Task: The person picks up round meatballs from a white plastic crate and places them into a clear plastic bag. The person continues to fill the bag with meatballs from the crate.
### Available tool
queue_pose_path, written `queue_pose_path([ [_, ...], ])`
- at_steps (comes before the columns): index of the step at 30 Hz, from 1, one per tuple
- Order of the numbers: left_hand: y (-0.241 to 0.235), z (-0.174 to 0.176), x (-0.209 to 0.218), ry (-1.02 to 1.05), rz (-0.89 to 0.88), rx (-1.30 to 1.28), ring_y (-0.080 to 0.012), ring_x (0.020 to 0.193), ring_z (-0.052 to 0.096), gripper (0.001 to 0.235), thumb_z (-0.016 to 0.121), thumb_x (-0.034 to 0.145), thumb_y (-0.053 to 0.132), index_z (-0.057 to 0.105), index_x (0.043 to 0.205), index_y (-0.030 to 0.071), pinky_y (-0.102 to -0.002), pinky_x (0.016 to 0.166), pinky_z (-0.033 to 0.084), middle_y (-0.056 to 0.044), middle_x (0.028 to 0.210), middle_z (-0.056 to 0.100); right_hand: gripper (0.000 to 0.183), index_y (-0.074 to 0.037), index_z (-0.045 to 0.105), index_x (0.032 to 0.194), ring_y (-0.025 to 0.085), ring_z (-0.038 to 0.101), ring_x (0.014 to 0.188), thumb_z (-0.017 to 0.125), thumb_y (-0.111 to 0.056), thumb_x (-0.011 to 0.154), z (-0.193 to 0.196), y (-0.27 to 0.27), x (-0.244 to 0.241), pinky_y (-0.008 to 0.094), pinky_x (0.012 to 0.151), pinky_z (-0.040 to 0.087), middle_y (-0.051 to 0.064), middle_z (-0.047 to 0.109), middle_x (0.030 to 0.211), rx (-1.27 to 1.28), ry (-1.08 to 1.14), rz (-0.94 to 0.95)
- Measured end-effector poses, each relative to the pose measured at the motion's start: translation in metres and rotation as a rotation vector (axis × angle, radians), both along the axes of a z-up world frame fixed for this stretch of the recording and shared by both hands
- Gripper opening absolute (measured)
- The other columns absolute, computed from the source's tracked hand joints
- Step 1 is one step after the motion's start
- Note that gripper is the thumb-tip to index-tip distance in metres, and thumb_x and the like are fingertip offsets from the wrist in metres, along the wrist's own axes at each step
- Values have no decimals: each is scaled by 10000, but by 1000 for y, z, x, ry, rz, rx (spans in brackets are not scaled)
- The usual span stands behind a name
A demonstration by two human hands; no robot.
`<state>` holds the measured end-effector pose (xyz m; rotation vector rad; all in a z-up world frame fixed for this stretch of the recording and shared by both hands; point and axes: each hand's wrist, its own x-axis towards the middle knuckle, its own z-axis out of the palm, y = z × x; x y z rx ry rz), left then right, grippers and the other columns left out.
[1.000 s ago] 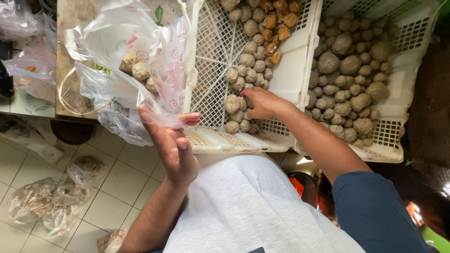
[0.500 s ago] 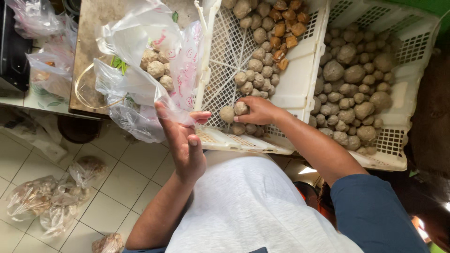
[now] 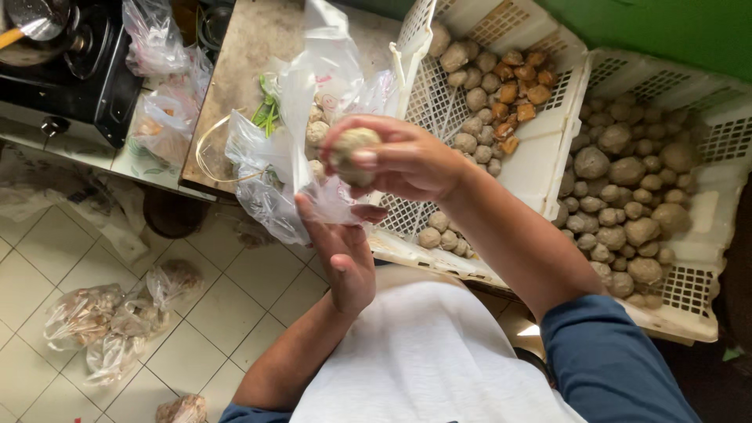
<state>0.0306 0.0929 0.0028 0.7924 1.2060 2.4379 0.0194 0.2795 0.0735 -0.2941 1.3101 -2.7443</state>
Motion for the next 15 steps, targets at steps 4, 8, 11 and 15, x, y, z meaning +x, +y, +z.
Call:
queue_pose_path([
  [4,-3,0,-2,23,0,-49,-270,1124,596,1109,515,970,773,-119,1669,190,-426,976,540,-132,1703,173,471,-38,536,1396,248,675,1093,664,-282,1013,1,-8,-29,405,940,586,200,686,1259,792,-104,-340],
  [8,-3,0,-7,36,-82,-105,-272,1034,647,1151,518,957,793,-130,1705,205,-408,1002,526,-203,1371,504,340,-20,667,1301,165,732,1099,644,-276,1078,-16,44,24,367,996,613,121,748,1213,939,19,-266],
  [11,2,2,-7,61,-21,-132,-274,1006,633,1123,520,921,795,-122,1585,156,-438,955,542,-106,1626,207,202,-35,680,1032,203,678,786,673,-236,1008,-46,85,66,373,739,617,109,719,901,1192,-412,-292],
  [15,3,2,-9,59,-44,-151,-273,1009,655,1135,527,936,791,-132,1625,175,-417,975,530,-181,1414,481,150,-70,715,1034,278,694,883,674,-70,889,-105,85,106,423,812,575,131,710,957,1735,-359,-72],
])
